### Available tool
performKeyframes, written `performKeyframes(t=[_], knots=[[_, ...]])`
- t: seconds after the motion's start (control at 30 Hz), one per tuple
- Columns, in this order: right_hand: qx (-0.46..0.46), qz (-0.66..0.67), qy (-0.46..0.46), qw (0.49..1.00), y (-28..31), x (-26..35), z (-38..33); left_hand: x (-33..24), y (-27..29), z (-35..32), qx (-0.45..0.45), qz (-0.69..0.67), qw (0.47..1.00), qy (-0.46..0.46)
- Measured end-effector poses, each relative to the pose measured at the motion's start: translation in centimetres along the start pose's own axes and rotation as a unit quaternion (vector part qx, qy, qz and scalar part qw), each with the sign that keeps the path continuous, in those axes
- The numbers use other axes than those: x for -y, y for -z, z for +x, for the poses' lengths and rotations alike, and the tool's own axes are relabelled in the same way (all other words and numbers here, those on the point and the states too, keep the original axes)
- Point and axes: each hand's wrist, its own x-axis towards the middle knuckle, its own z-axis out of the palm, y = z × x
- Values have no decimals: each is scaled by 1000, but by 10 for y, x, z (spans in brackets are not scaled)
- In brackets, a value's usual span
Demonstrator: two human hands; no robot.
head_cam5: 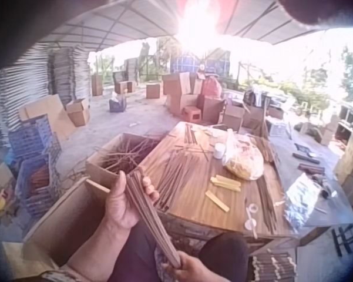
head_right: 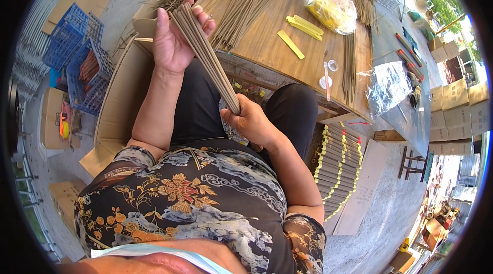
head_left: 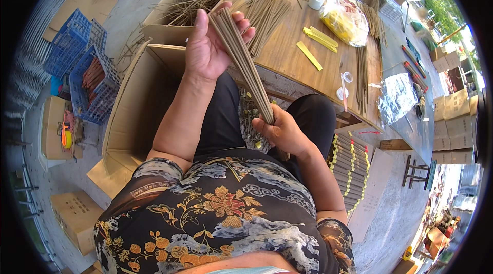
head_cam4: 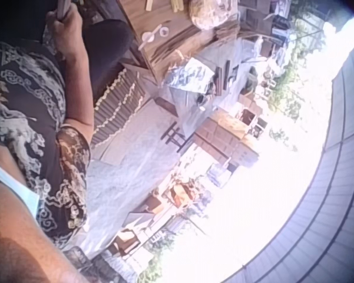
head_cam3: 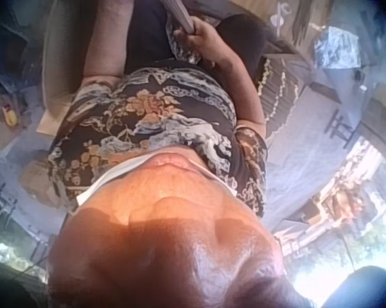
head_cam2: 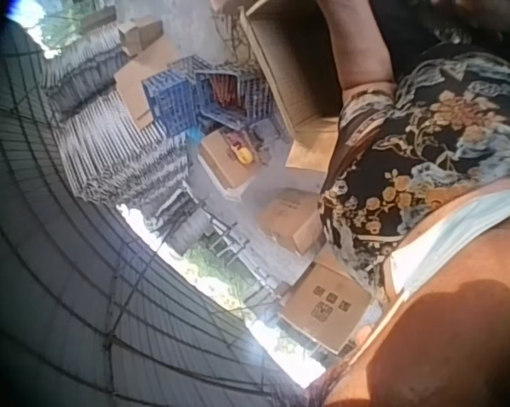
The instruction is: The person gathers thin wooden sticks into a bundle, aligns them, and wraps the bundle with yellow tape. They then apply glue to the tape using a small brush to secure it.
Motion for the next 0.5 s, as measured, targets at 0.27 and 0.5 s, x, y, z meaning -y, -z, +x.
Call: performKeyframes(t=[0.27, 0.5], knots=[[-162, -196, 85, 963, -3, -9, 7, 36, 0, -25, -43, 280, 959, 23], [0, 29, 7, 1000, -1, 7, 1, 34, 2, -18, -40, 99, 991, 81]])
